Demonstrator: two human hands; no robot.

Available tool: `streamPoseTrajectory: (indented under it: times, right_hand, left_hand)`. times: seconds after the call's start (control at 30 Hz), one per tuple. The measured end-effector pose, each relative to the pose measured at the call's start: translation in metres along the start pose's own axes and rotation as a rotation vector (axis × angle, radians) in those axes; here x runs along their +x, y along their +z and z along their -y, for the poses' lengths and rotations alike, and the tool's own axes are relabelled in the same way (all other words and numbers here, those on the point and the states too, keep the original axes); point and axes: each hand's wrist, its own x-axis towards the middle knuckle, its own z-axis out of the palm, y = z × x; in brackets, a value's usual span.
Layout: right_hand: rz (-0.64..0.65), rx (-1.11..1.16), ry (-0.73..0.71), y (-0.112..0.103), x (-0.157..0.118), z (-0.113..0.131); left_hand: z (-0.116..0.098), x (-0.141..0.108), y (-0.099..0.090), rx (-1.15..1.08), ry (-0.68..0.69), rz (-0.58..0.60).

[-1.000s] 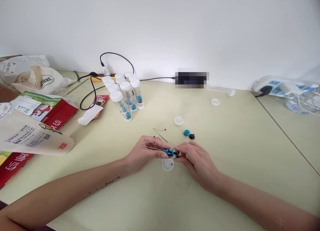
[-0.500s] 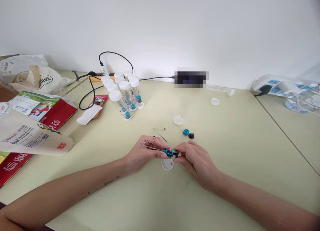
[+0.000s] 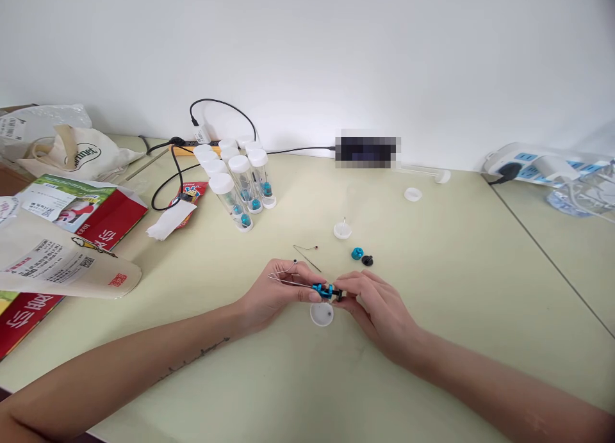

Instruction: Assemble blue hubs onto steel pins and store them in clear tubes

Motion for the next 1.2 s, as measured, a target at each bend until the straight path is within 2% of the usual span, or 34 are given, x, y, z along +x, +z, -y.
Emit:
streamPoseTrajectory:
  times: [0.33, 0.6, 0.8, 1.0, 1.2]
  right_hand:
    - [0.05, 0.03, -0.007, -0.0027, -0.0013, -0.0008]
    - [-0.031, -0.011, 0.003, 0.003, -0.0024, -0.0013]
    - [0.046, 0.019, -0.012, -0.0023, -0.0014, -0.0003]
    - [0.007, 0.007, 0.015, -0.0008, 0.0, -0.0004]
    - [0.058, 0.028, -0.006, -0.0019, 0.0006, -0.0013]
  left_hand:
    - [0.0013, -0.0002, -0.0004, 0.026, -0.017, 0.014]
    - [0.0, -0.0001, 0.0004, 0.009, 0.007, 0.013]
    - [0.0004, -0.0005, 0.0003, 0.013, -0.017, 0.017]
    - [-0.0007, 0.0001, 0.0003, 0.003, 0.006, 0.009]
    - [0.0009, -0.0005, -0.0003, 0.023, -0.013, 0.014]
